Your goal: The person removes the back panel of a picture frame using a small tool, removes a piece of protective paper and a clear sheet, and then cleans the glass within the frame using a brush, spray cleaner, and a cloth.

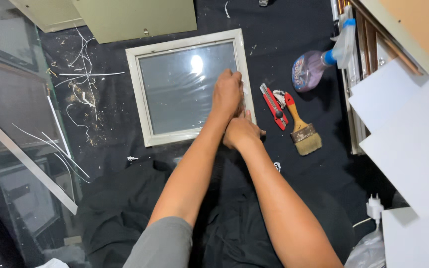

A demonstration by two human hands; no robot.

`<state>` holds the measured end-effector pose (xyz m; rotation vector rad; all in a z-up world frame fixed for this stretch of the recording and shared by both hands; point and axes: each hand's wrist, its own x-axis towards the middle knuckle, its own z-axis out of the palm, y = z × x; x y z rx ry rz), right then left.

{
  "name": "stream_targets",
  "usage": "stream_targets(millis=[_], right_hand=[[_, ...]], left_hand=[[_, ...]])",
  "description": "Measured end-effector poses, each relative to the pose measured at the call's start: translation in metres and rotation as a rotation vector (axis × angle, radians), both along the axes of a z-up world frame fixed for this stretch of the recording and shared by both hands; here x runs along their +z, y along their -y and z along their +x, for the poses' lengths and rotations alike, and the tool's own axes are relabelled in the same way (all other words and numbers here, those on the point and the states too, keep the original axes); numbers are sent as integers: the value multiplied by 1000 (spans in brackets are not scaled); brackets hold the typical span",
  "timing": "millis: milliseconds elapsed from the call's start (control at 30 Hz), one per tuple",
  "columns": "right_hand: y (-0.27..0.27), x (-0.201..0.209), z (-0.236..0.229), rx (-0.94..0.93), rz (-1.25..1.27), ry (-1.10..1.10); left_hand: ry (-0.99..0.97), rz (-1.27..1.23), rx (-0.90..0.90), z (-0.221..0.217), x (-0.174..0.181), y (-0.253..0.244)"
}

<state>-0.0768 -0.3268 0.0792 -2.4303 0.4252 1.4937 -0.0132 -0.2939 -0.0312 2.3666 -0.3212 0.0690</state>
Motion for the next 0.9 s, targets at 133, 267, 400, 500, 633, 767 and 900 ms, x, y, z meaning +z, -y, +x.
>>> stream_targets(millis=[133,267,400,500,633,767,900], right_hand=[[5,-21,-4,20,14,25],[8,-20,-3,-17,35,13],[5,-8,-1,-20,29,-10],[7,-4,-2,-2,28,29],[3,-7,-1,4,11,24],[1,-20,0,23,-7,-13],[3,-5,1,-7,13,-10]], left_hand=[[87,150,6,7,-32,-53],[42,347,252,18,-37,-169],[71,505,478,26,-35,-209],[29,343,352,38,-47,-145],[-8,163,245,42,-53,-24],[40,67,62,38,-45,-3],[8,172,234,46,-33,-84]])
